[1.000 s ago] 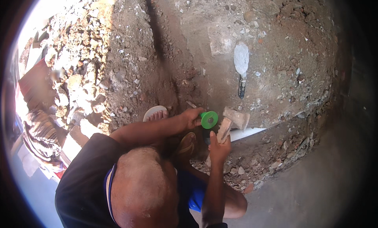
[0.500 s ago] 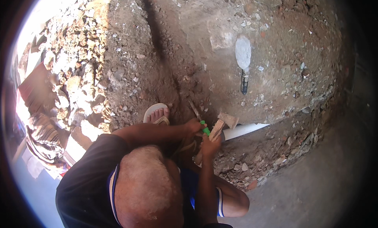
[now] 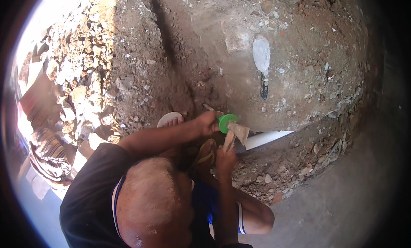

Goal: The person uses an axe and a trowel to dig and clear dirt from a trench around a white pipe.

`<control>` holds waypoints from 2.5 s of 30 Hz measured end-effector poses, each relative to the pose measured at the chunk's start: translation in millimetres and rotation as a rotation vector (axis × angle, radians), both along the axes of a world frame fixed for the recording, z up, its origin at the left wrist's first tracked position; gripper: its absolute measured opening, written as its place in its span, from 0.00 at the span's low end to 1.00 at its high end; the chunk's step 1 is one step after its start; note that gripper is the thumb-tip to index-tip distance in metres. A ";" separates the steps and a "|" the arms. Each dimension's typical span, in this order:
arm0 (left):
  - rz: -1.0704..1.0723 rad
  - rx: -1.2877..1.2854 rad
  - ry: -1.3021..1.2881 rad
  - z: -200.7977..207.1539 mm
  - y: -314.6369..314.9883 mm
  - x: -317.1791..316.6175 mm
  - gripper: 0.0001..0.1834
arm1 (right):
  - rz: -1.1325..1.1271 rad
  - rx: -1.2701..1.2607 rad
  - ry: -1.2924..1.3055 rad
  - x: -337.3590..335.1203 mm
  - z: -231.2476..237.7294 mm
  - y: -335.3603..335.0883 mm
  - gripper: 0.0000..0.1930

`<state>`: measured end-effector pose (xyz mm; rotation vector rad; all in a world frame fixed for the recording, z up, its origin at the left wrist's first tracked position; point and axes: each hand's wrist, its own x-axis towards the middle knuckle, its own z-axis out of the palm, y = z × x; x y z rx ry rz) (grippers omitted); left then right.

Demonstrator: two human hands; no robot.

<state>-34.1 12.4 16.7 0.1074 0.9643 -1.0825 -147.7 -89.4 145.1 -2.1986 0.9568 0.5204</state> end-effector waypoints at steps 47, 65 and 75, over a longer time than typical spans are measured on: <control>-0.292 0.219 -0.693 98.5 171.8 -5.1 0.27 | 0.854 -0.443 -0.776 240.4 -31.7 -49.8 0.19; -0.022 0.714 -0.456 126.1 239.2 -20.1 0.29 | 1.845 -0.283 -0.175 172.9 -225.5 50.2 0.20; 0.002 0.691 -0.459 117.5 242.2 -10.8 0.27 | 1.675 -0.239 -0.129 171.3 -218.4 22.1 0.12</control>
